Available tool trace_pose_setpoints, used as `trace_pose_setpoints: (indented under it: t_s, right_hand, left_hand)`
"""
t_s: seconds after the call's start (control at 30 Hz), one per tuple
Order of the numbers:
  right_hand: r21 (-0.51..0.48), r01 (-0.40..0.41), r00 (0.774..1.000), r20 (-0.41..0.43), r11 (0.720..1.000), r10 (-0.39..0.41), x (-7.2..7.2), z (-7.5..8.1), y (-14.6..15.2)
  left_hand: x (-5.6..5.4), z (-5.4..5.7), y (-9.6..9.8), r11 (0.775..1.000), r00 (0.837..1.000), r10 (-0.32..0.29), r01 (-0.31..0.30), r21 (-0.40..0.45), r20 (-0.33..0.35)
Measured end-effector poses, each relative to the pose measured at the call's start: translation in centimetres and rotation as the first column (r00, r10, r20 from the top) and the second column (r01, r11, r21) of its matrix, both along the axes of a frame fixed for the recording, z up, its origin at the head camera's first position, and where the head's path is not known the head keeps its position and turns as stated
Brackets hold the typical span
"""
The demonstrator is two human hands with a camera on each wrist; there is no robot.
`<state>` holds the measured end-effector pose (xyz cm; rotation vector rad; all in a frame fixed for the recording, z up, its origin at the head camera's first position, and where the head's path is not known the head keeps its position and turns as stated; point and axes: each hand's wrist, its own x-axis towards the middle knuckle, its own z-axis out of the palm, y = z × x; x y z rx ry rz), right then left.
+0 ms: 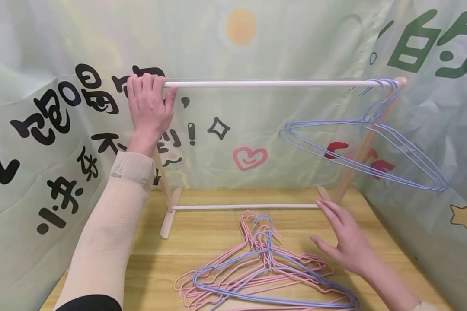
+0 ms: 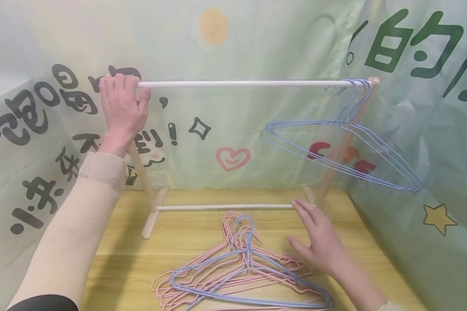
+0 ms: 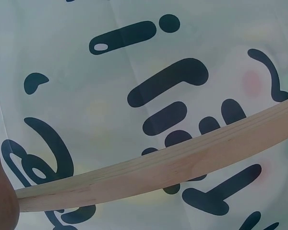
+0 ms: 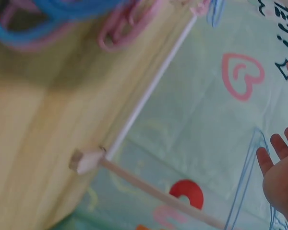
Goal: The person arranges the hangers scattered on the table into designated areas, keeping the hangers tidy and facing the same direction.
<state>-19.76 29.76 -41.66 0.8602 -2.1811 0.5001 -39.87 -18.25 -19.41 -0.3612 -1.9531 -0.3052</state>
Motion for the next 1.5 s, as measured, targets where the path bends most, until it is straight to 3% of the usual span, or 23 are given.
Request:
trace_pose_setpoints:
  t_s: [0.13, 0.3, 0.5, 0.93, 1.3, 1.5]
  right_hand:
    - [0.027, -0.01, 0.994, 0.113, 1.0, 0.007, 0.8, -1.3, -0.5]
    - [0.064, -0.056, 0.985, 0.169, 0.996, 0.045, 1.6, -2.7, -1.1]
    - [0.144, -0.034, 0.965, 0.262, 0.989, -0.004, 2.7, -4.1, -1.9]
    - [0.227, -0.073, 0.938, 0.347, 0.971, -0.011, 4.2, -6.6, -2.7]
    - [0.252, -0.109, 0.879, 0.476, 0.962, -0.025, 4.6, -7.4, -2.5]
    - [0.255, -0.117, 0.88, 0.474, 0.96, -0.018, 4.5, -7.7, -2.5]
  left_hand:
    - [0.1, 0.1, 0.0, 1.0, 1.0, 0.002, -0.002, 0.002, 0.005]
    - [0.1, 0.0, 0.0, 1.0, 1.0, -0.001, 0.0, 0.006, 0.01]
    - [0.1, 0.0, 0.0, 1.0, 1.0, 0.002, -0.002, 0.008, 0.015]
    - [0.1, 0.0, 0.0, 1.0, 1.0, -0.004, 0.004, 0.007, 0.009]
    - [0.3, 0.0, 0.0, 1.0, 1.0, -0.004, 0.004, 0.007, 0.018]
    - [0.3, 0.0, 0.0, 1.0, 1.0, 0.003, -0.003, 0.005, 0.024]
